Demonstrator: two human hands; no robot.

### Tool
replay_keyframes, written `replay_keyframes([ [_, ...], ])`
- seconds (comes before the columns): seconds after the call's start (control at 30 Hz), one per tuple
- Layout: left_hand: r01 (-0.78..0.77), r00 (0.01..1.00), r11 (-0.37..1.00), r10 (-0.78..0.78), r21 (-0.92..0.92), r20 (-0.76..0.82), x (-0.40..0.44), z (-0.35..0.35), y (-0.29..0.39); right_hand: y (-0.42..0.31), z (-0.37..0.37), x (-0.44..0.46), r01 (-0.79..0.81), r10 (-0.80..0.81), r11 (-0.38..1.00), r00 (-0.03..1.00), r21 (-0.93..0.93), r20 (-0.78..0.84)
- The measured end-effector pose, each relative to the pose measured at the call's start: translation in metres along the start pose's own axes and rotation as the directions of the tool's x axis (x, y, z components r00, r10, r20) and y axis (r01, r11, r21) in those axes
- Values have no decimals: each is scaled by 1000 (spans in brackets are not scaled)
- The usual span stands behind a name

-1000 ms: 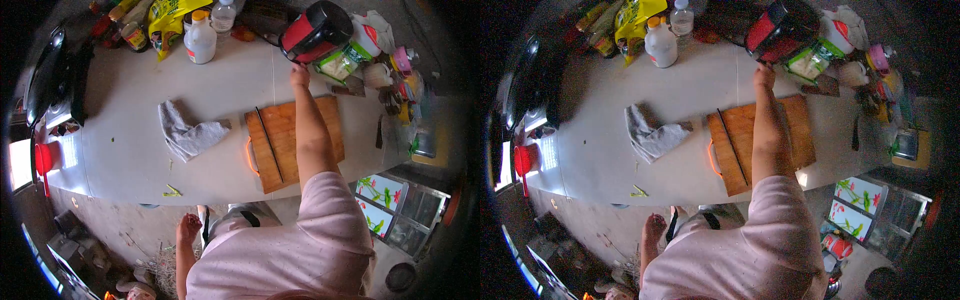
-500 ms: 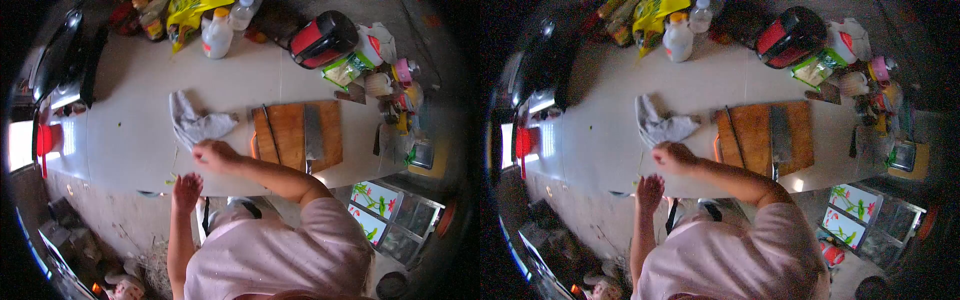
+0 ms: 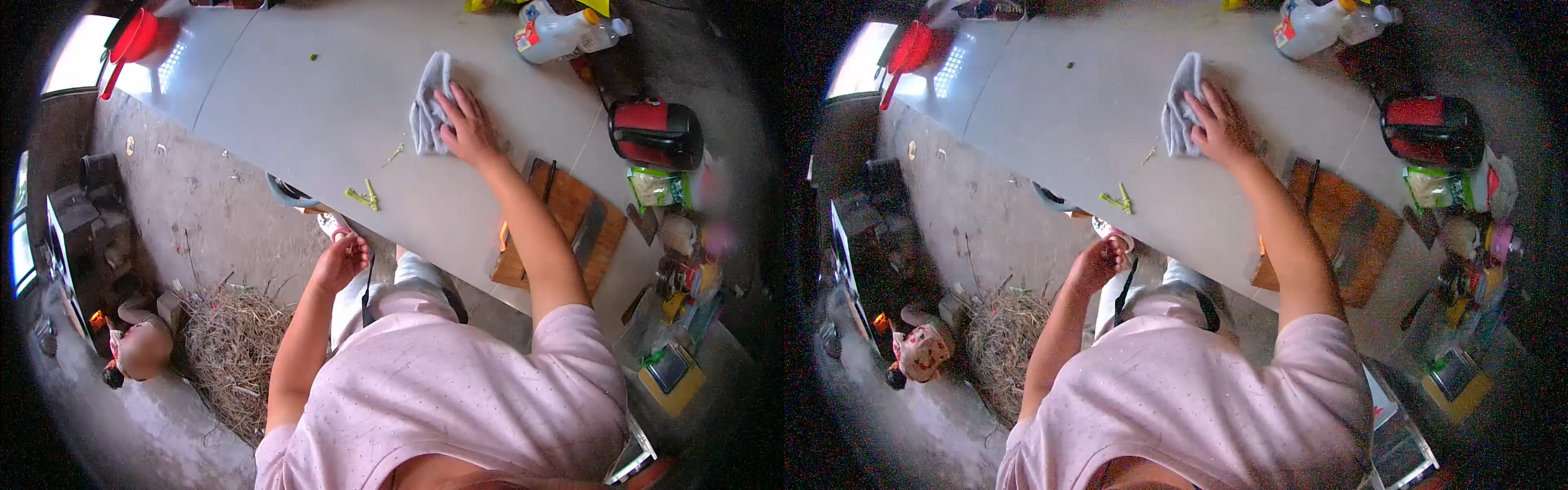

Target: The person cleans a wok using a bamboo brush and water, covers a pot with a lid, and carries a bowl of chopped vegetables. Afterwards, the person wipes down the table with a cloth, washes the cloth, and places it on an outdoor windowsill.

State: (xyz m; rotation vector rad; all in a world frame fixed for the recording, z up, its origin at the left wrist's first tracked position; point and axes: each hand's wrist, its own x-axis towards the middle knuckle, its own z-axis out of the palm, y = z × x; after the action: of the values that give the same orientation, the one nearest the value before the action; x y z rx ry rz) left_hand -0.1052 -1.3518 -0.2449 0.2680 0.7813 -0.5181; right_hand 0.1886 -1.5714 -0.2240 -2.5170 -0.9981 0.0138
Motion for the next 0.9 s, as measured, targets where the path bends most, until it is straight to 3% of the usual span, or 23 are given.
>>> replay_keyframes([
  [0.07, 16, 999, 1000, -17, -5, -52, 5, -11, 6, -8, 18, 17, 68, -70, 994, 997, -88, -27],
  [0.1, 43, 998, 999, -43, -3, -56, 12, -22, 12, -18, 24, 21, -33, 32, 996, 999, -78, -26],
  [0.27, 121, 993, 987, -121, 110, -7, 40, -37, 44, -57, 53, 24, -114, 101, 991, 982, -75, -160],
  [0.4, 234, 972, 944, -232, 231, -37, 45, -44, 65, -141, 91, -5, 9, 25, 986, 980, 168, -199],
  [0.47, 265, 958, 944, -281, 197, 55, 50, -60, 69, -183, 115, -27, -49, 86, 973, 984, 228, -158],
  [0.53, 151, 986, 953, -164, 261, 28, 37, -48, 72, -220, 129, -44, -126, 140, 920, 990, 372, -9],
  [0.57, 63, 998, 943, -65, 328, -6, 34, -48, 71, -239, 127, -50, -81, 98, 926, 995, 369, -25],
  [0.6, 121, 993, 993, -120, 13, -18, 42, -64, 68, -251, 122, -52, -36, 56, 937, 997, 349, -48],
  [0.63, 16, 998, 951, -32, 308, 47, 60, -101, 62, -260, 118, -53, -80, 96, 860, 995, 504, -6],
  [0.7, -3, 982, 964, -46, 265, 181, 35, -63, 76, -259, 99, -44, -145, 147, 700, 987, 699, 58],
  [0.73, -50, 985, 984, 20, 171, 172, 14, -23, 85, -247, 86, -39, -143, 153, 715, 987, 684, 46],
  [0.8, 251, 961, 939, -270, 234, 51, 42, -54, 87, -216, 54, -31, -304, 446, 670, 894, 677, -39],
  [0.83, 209, 971, 948, -231, 240, 67, 40, -51, 90, -191, 33, -21, -416, 535, 764, 836, 494, -123],
  [0.87, 205, 970, 947, -231, 249, 81, 37, -47, 95, -161, 23, -13, -571, 731, 598, 676, 563, -92],
  [0.9, 205, 970, 947, -230, 248, 77, 34, -44, 102, -114, 26, -9, -577, 780, 595, 581, 559, -232],
])
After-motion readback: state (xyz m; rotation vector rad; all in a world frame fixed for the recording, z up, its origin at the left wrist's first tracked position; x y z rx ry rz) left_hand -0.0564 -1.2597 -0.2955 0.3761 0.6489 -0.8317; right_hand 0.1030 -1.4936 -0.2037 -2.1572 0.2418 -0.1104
